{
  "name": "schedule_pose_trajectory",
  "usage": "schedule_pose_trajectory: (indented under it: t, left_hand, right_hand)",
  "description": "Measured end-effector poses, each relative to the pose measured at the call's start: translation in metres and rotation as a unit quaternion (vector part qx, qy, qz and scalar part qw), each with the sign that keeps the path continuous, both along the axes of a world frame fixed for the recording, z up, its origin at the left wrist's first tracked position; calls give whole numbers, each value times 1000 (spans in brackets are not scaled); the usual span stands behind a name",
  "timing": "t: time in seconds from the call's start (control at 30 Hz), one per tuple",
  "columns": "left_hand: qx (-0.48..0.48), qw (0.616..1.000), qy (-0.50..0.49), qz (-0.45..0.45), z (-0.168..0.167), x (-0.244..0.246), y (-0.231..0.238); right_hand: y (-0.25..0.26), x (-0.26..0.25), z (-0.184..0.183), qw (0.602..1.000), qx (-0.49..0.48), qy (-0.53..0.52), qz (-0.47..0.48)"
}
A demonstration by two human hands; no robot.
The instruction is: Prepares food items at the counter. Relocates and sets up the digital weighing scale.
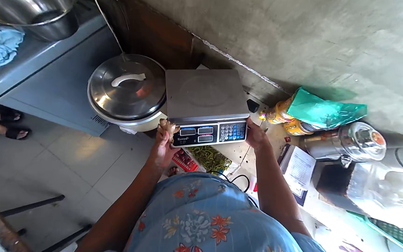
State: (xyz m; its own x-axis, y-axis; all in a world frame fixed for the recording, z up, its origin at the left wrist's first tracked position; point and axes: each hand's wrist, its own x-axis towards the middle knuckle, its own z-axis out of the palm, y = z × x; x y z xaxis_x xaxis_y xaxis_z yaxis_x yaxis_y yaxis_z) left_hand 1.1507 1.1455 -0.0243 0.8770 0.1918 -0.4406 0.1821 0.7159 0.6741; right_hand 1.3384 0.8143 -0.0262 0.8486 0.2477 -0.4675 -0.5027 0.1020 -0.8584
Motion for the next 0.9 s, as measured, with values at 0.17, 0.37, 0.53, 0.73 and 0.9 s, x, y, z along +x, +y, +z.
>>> schedule_pose_trajectory:
  t: [0.17,0.37,0.53,0.73,0.9]
  left_hand:
    - [13,1000,-17,10,0,-1,-4]
    - [14,1000,-15,20,-2,-1,-7]
    - [9,999,-29,17,-5,-1,-6]
    - [9,999,-26,16,-4,-1,-6]
    - [1,1000,-18,24,-1,-1,-7]
  right_hand:
    - [-2,-3,3,999,-8,-15,30]
    - [-3,-3,-1,999,-7,-25,32]
    - [-1,-7,-7,999,-9,-53,-1]
    - [-1,0,-9,999,-1,-48,4]
    - [-2,3,-12,999,-2,-45,-4]
